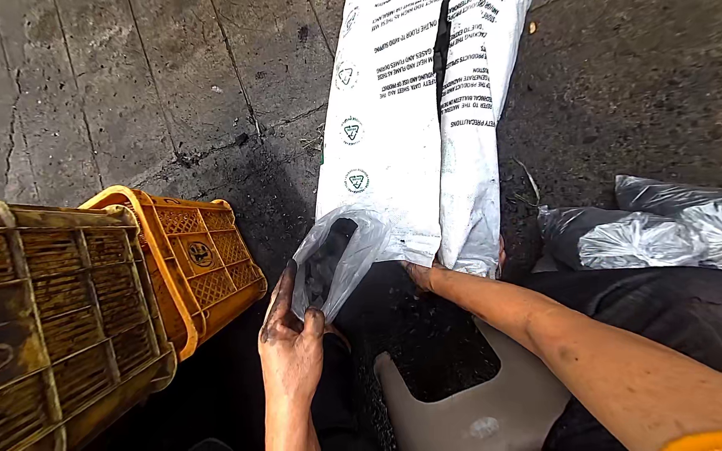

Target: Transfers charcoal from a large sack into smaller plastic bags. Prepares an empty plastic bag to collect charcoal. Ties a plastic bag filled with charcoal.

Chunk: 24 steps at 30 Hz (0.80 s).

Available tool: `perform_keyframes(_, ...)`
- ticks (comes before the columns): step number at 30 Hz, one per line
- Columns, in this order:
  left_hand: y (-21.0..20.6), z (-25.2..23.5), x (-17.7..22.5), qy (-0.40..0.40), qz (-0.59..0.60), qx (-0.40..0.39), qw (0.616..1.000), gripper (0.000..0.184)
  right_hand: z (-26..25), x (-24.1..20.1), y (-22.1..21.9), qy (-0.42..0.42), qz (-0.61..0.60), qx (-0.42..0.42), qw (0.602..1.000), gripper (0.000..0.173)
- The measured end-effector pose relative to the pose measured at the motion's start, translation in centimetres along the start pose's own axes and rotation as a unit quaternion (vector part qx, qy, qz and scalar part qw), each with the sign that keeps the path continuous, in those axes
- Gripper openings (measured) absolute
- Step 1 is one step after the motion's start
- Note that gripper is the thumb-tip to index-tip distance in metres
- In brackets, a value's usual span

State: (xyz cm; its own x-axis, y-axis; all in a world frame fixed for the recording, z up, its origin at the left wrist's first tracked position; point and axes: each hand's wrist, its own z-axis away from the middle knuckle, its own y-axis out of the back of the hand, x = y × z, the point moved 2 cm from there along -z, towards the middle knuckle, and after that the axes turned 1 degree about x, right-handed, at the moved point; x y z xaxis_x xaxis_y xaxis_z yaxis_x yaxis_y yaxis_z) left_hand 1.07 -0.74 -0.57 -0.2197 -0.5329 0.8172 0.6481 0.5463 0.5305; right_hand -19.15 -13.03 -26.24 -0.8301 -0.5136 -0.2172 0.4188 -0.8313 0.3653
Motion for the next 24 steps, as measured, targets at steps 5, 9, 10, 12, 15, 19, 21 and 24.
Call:
perform_keyframes(5, 0.5, 0.1, 0.0, -0.007, 0.023, 0.003, 1.000, 0.055, 1.2, 0.7, -0.2, 0.043, 0.014, 0.068, 0.997, 0.054)
perform_keyframes(9, 0.6, 0.4, -0.2, -0.011, 0.013, 0.004, 1.000, 0.055, -0.4, 1.0, 0.6, 0.018, 0.027, 0.046, 0.998, 0.050)
perform_keyframes(10, 0.7, 0.4, -0.2, -0.009, 0.016, 0.005, 1.000, 0.056, -0.7, 0.8, 1.1, 0.010, 0.025, 0.050, 0.998, 0.047)
perform_keyframes(12, 1.0, 0.5, -0.4, -0.003, 0.017, 0.007, 1.000, 0.057, -1.0, 0.5, 1.6, 0.005, 0.023, 0.064, 0.998, 0.044)
perform_keyframes(15, 1.0, 0.6, -0.2, -0.001, 0.021, 0.010, 1.000, 0.057, -1.3, 0.9, 1.7, 0.007, 0.036, 0.079, 0.996, 0.044)
perform_keyframes(19, 1.1, 0.5, -0.4, 0.003, 0.027, 0.006, 1.000, 0.058, -1.0, 1.0, 2.9, 0.006, 0.023, 0.080, 0.997, 0.046)
perform_keyframes(21, 1.1, 0.5, -0.5, 0.007, 0.021, 0.004, 1.000, 0.059, -0.5, 0.8, 4.5, 0.014, 0.019, 0.054, 0.998, 0.050)
perform_keyframes(24, 0.9, 0.3, -0.4, 0.001, 0.008, 0.007, 1.000, 0.057, 0.2, 0.8, 6.8, 0.017, -0.033, 0.042, 0.998, 0.059)
